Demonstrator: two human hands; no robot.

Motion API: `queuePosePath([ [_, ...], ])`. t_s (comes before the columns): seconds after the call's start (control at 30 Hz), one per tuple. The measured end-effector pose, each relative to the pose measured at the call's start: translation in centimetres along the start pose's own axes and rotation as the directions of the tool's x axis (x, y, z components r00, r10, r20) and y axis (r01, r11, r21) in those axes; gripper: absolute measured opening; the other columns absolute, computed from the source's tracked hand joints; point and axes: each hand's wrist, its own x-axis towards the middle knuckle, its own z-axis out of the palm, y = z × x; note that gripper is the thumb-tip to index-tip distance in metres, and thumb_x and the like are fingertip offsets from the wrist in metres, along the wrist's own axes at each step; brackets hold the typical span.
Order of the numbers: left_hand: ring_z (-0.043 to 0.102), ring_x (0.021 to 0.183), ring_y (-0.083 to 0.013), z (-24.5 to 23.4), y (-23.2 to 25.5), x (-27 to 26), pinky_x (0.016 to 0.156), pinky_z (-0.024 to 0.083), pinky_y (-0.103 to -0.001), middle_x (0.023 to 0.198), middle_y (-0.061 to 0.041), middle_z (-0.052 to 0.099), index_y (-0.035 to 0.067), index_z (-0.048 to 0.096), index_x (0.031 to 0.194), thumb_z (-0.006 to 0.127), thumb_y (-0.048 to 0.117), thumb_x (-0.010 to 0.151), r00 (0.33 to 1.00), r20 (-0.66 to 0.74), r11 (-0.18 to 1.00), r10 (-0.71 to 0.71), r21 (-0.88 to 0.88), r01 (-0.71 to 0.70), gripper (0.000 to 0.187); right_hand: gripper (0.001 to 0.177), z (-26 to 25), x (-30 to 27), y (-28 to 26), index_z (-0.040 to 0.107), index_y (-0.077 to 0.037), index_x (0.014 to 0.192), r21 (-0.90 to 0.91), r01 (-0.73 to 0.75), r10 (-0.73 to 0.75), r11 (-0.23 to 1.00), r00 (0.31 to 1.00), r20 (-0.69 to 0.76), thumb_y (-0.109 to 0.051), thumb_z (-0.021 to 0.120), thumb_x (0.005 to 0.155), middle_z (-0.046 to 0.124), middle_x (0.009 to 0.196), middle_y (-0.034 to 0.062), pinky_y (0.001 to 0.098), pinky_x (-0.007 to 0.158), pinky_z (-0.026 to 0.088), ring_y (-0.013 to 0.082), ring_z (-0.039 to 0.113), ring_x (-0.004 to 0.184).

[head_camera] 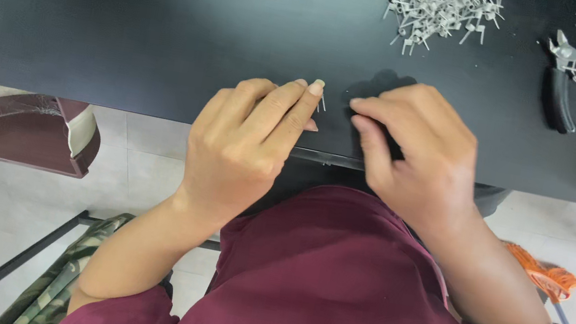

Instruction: The person repeatedly picks up small electronic components from a pile on a black table, uses pliers to trim their leads, and places the trimmed pieces into a separate pile. The process is repeated continuously throughout the clip.

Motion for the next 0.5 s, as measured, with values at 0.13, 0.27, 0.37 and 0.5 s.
queuePosePath([
  [0.13, 0.063, 0.085, -0.0202, -1.0, -0.8, 0.4, 0.070, 0.049, -0.032, 0.108, 0.000, 0.074, 0.005, 0.074, 0.119, 0.083, 0.014, 0.102, 0.992, 0.107, 0.994, -0.063, -0.084, 0.072, 0.021, 0.007, 0.8, 1.3, -0.5, 0.072, 0.004, 0.109, 0.026, 0.010, -0.012, 1.000, 0.998, 0.069, -0.001, 0.069, 0.105, 0.068, 0.097, 0.0163, 0.0395, 0.081, 0.050, 0.0311, 0.062, 0.084],
  [0.27, 0.071, 0.089, -0.0317, -0.9, -3.5, 0.6, 0.082, 0.053, -0.042, 0.108, -0.014, 0.078, -0.001, 0.077, 0.115, 0.075, 0.018, 0.103, 0.965, 0.183, 0.875, -0.190, -0.415, 0.251, 0.022, 0.010, 1.6, 1.7, -0.4, 0.073, 0.002, 0.112, -0.009, 0.047, -0.046, 0.999, 0.995, 0.094, -0.004, 0.073, 0.104, 0.062, 0.093, 0.0124, 0.0391, 0.078, 0.049, 0.0294, 0.058, 0.081],
  [0.37, 0.071, 0.070, -0.0202, -0.7, -5.3, 1.4, 0.070, 0.055, -0.031, 0.107, -0.016, 0.078, -0.002, 0.077, 0.095, 0.055, -0.001, 0.105, 0.911, 0.230, 0.655, -0.341, -0.637, 0.406, 0.024, 0.006, 1.9, 1.9, -0.3, 0.074, -0.003, 0.108, -0.051, 0.032, -0.026, 0.998, 0.992, 0.120, -0.001, 0.076, 0.102, 0.061, 0.092, 0.0083, 0.0361, 0.075, 0.048, 0.0262, 0.057, 0.078],
  [0.5, 0.081, 0.104, -0.0338, -0.8, -5.7, 1.1, 0.081, 0.058, -0.032, 0.065, -0.010, 0.060, -0.004, 0.070, 0.092, 0.043, 0.022, 0.114, 0.874, 0.274, 0.540, -0.401, -0.700, 0.467, 0.043, 0.011, 1.2, 3.2, -0.6, 0.069, -0.008, 0.101, -0.011, -0.075, 0.075, 0.997, 0.976, 0.203, -0.002, 0.078, 0.099, 0.061, 0.089, 0.0040, 0.0344, 0.074, 0.046, 0.0232, 0.056, 0.079],
])
